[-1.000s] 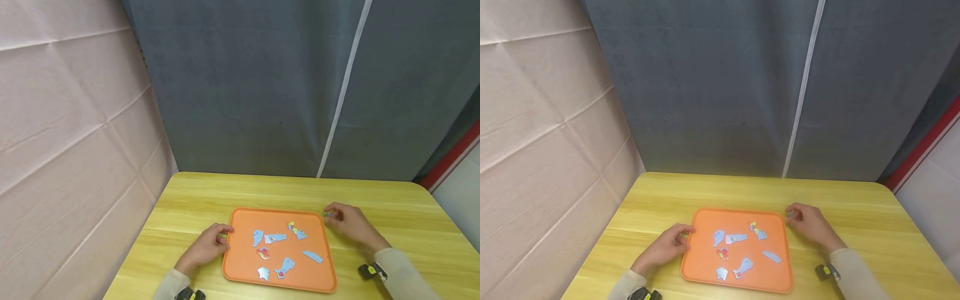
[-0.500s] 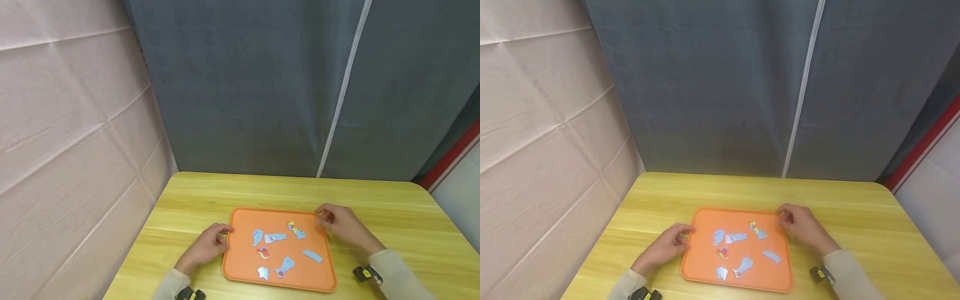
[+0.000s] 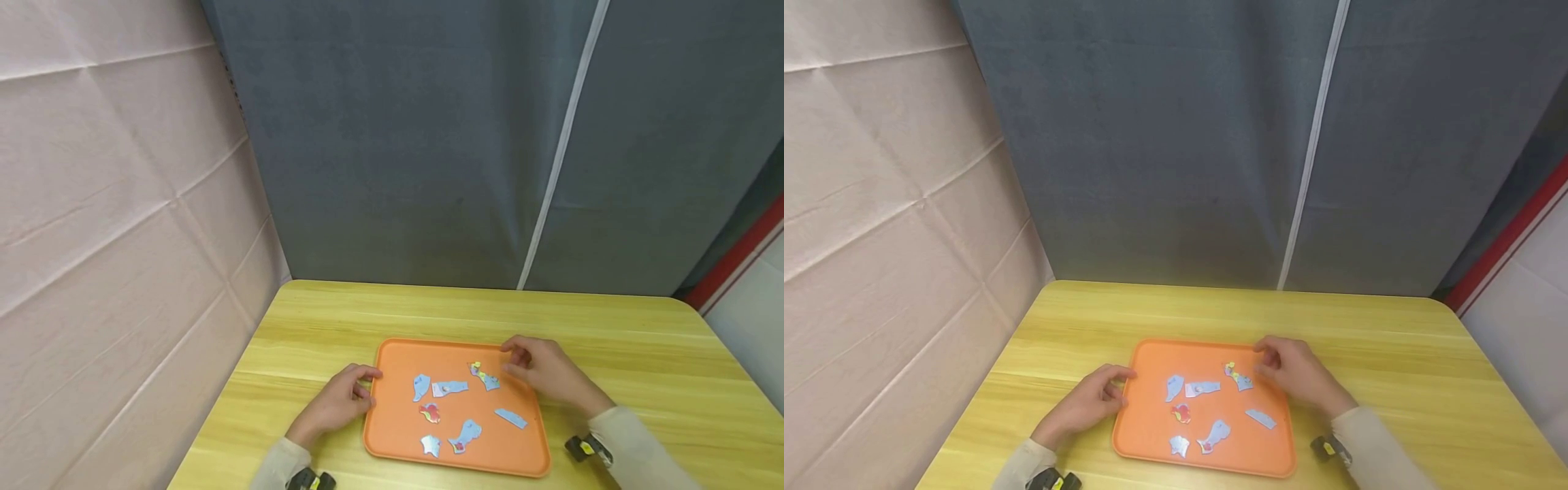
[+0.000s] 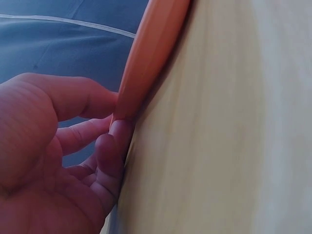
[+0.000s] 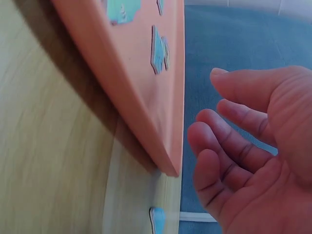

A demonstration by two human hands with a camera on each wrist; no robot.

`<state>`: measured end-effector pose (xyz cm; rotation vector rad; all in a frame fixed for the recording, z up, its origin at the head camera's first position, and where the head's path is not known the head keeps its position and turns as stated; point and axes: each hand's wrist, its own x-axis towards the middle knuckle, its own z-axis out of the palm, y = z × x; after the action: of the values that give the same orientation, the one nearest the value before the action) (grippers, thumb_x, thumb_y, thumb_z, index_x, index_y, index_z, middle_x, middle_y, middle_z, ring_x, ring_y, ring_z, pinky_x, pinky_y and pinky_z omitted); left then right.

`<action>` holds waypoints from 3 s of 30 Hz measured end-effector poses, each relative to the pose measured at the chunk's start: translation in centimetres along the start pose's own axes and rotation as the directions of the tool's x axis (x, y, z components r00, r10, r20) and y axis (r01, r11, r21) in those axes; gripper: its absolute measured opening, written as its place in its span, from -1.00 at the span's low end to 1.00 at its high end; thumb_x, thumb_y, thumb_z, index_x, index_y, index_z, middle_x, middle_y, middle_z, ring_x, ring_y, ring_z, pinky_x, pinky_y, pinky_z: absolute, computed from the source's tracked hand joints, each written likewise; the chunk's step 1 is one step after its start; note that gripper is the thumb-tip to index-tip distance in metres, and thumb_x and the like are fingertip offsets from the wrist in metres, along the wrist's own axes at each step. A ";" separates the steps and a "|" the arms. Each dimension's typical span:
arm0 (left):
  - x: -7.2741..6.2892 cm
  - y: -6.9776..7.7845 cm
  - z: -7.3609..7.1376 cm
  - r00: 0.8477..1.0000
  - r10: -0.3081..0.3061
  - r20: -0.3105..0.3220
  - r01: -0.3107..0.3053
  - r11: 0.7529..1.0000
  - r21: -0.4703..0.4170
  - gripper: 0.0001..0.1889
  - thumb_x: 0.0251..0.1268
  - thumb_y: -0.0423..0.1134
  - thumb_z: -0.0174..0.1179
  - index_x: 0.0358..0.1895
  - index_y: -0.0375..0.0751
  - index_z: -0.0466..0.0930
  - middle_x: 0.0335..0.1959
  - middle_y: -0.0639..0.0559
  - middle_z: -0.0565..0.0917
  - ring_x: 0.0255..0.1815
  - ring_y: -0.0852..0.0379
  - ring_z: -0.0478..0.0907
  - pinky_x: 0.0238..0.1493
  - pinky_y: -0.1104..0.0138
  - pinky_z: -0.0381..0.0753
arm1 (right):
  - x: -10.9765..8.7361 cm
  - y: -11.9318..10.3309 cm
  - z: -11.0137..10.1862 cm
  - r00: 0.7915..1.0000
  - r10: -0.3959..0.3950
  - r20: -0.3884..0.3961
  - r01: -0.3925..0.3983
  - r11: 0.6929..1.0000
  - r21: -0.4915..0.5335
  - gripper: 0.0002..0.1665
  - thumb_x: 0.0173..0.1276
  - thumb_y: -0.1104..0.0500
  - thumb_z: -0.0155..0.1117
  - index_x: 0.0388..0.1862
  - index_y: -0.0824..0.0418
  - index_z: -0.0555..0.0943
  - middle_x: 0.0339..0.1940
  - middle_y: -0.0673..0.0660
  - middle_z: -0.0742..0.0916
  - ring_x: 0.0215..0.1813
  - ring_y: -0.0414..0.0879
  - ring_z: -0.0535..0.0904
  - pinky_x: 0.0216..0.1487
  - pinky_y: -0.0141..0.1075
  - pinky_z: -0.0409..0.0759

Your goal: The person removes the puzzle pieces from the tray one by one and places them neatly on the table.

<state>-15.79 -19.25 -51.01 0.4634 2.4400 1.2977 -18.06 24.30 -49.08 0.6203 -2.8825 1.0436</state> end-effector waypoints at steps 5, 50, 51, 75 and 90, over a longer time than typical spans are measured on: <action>0.0 0.1 0.0 1.000 0.000 -0.002 0.000 1.000 0.004 -0.54 0.45 -0.34 0.31 0.37 -0.09 0.57 0.25 -0.09 0.56 -0.07 0.11 0.62 -0.19 0.38 0.63 | 0.3 -0.5 0.4 0.999 -0.004 0.033 0.003 0.999 0.038 -0.66 0.41 0.12 0.52 0.09 0.19 0.72 -0.34 -0.16 0.68 -0.30 -0.36 0.55 -0.25 -0.38 0.61; 0.0 -0.3 0.0 1.000 0.000 -0.014 0.000 1.000 0.014 -0.53 0.42 -0.32 0.35 0.36 -0.08 0.58 0.24 -0.08 0.57 -0.09 0.12 0.60 -0.17 0.38 0.62 | 1.7 -0.5 3.0 0.971 -0.135 0.198 0.140 0.990 -0.009 -0.51 0.36 0.06 0.57 0.17 0.18 0.62 -0.30 -0.05 0.55 -0.31 -0.31 0.39 -0.23 -0.38 0.42; 0.0 -0.3 0.0 1.000 0.003 -0.015 -0.003 1.000 0.018 -0.53 0.42 -0.33 0.34 0.36 -0.08 0.58 0.24 -0.08 0.57 -0.09 0.12 0.60 -0.17 0.37 0.63 | 1.7 -0.5 3.0 0.971 -0.135 0.195 0.139 0.990 -0.005 -0.53 0.36 0.07 0.57 0.15 0.16 0.61 -0.29 -0.06 0.56 -0.31 -0.31 0.39 -0.23 -0.38 0.43; -0.2 -0.2 -0.1 1.000 0.000 -0.013 0.000 1.000 0.004 -0.54 0.44 -0.33 0.34 0.37 -0.08 0.58 0.23 -0.07 0.56 -0.10 0.14 0.60 -0.19 0.37 0.63 | 0.8 -1.0 2.6 0.963 -0.196 0.183 0.175 0.976 0.127 -0.75 0.50 0.32 0.35 0.05 0.07 0.58 -0.30 -0.14 0.70 -0.28 -0.35 0.55 -0.23 -0.38 0.57; 0.1 -0.4 0.0 1.000 -0.003 -0.006 0.003 1.000 0.021 -0.54 0.45 -0.31 0.33 0.36 -0.03 0.58 0.24 -0.03 0.56 -0.09 0.17 0.61 -0.16 0.37 0.65 | -0.1 -0.6 2.0 0.971 -0.154 0.181 0.111 0.968 0.226 -0.76 0.56 0.24 0.33 0.14 0.14 0.59 -0.28 -0.04 0.75 -0.32 -0.31 0.62 -0.27 -0.37 0.61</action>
<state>-15.91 -19.48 -51.36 0.4613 2.4610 1.2745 -17.54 22.66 -50.27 0.9672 -2.8582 1.3567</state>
